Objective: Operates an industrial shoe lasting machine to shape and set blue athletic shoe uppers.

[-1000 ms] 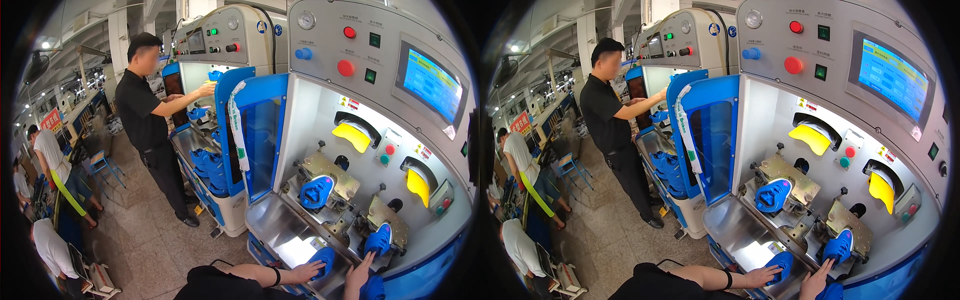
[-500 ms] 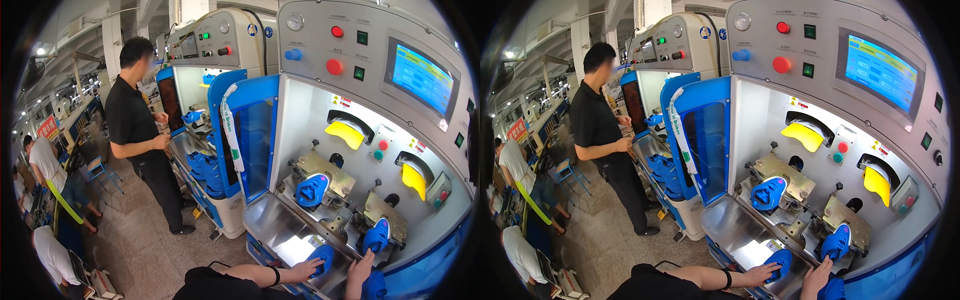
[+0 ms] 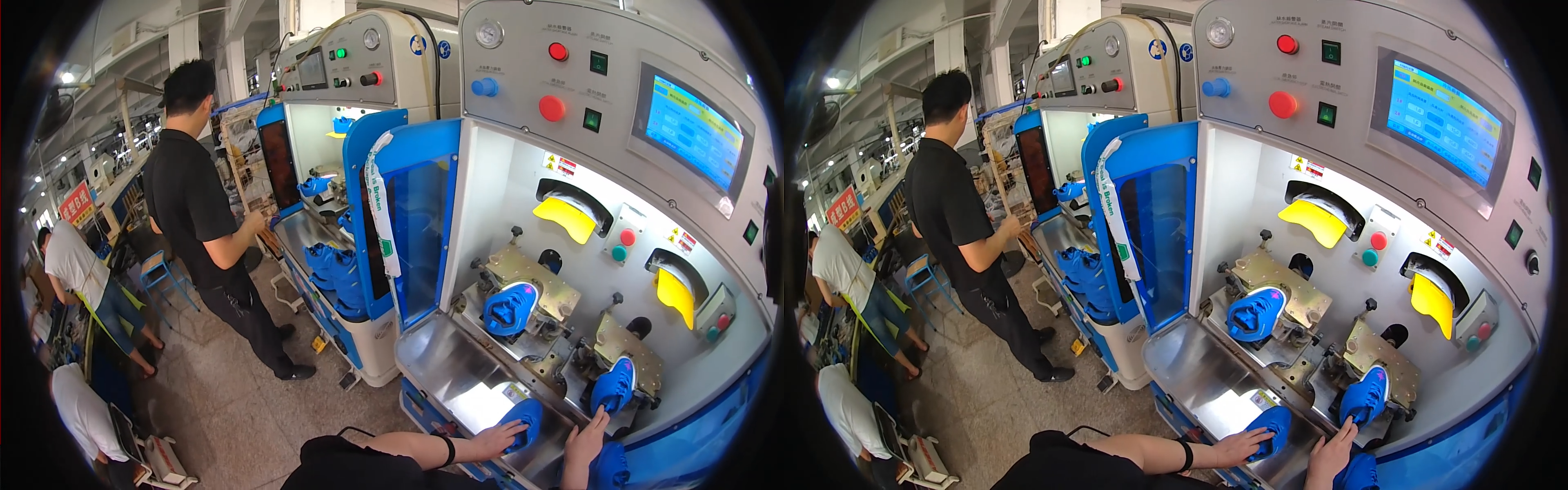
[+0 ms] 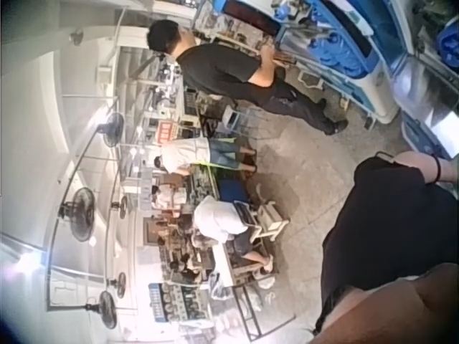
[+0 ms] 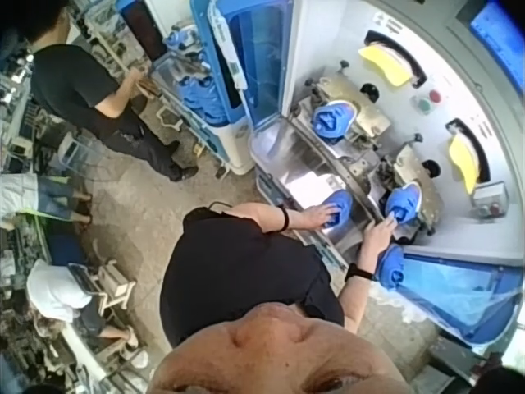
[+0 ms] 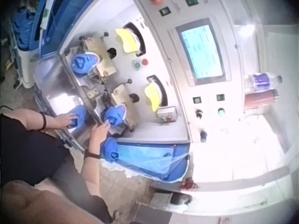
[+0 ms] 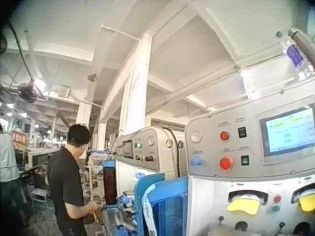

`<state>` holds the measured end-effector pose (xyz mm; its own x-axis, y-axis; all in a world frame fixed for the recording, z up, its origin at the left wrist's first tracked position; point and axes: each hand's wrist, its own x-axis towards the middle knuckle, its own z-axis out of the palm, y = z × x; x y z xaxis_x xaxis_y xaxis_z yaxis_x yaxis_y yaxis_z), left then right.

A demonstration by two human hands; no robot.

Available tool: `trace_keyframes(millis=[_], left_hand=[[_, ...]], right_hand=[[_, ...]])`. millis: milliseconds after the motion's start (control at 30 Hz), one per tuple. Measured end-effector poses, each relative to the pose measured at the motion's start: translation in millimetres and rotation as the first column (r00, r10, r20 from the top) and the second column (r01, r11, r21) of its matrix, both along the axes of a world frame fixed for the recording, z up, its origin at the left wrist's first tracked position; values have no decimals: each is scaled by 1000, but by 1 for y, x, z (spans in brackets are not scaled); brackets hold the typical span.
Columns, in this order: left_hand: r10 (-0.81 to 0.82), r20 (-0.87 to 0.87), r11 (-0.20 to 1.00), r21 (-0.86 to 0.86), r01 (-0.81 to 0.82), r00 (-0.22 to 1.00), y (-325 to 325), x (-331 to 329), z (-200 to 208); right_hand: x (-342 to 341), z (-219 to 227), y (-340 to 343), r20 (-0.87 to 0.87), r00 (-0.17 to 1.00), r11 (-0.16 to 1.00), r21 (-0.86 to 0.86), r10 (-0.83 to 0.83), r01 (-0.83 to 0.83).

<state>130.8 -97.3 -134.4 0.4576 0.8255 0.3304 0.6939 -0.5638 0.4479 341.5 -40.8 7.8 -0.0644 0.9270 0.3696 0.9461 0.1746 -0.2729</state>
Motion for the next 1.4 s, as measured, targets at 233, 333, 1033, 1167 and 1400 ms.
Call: trace_keyframes(millis=[233, 333, 1033, 1167, 1400], left_hand=[[4, -22, 1000, 8, -3, 1000, 2, 2, -6], [14, -31, 1000, -19, -14, 999, 1, 2, -2], [57, -43, 998, 17, -56, 997, 2, 5, -9], [59, -46, 998, -5, -59, 997, 1, 5, -7], [54, -76, 997, -41, -58, 996, 1, 6, -4]], right_hand=[[2, -2, 1, -1, 1000, 1000, -13, -1, 1], [3, 0, 0, 1, 1000, 1000, -14, 3, -3], [7, -10, 2, -11, 1000, 1000, 5, 2, -2], [5, -7, 1, -11, 1000, 998, -59, -22, 22], [5, -4, -2, -5, 1000, 999, -35, 13, -13]])
